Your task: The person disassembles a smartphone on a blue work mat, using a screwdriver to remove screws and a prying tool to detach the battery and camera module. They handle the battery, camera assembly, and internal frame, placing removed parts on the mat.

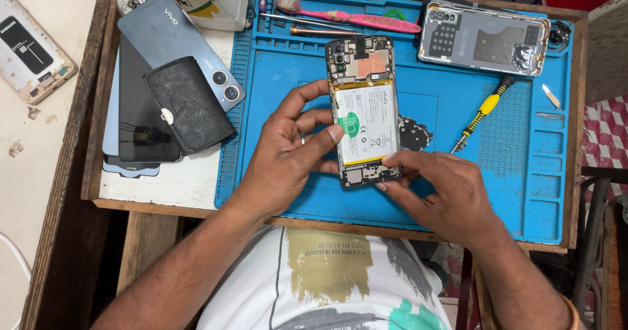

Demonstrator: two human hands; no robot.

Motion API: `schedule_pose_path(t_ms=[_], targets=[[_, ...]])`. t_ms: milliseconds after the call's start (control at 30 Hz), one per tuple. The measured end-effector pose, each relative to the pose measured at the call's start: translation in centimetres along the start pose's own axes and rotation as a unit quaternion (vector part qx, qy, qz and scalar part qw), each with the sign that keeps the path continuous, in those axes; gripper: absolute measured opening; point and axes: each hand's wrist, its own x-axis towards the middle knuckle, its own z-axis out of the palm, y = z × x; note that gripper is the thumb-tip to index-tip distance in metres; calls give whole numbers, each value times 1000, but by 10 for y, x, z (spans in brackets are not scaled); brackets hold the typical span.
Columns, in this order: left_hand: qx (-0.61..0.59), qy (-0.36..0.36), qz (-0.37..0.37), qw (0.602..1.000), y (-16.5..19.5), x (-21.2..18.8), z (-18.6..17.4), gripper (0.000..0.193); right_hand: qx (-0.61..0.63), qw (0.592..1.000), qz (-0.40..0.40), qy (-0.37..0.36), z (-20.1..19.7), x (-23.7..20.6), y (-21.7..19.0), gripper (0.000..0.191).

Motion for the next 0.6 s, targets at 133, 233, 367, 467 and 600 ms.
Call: schedule_pose_path(t_ms=[133, 233, 367, 467, 600], targets=[[11, -7, 4, 1000, 1, -3, 6, 55, -91, 995, -38, -2, 0, -1, 0, 29], [22, -24, 16, 999, 3, -6, 8, 53, -112, 993, -46, -1, 4, -1, -1, 19], [39, -27, 33, 998, 3, -8, 7, 52, -93, 994, -57, 24, 3, -1, -1, 23], [37, -23, 25, 999, 1, -6, 7, 51, -104, 993, -46, 30, 0, -1, -2, 28], [40, -29, 16, 999, -2, -5, 8, 51, -96, 991, -63, 71, -2, 0, -7, 31]])
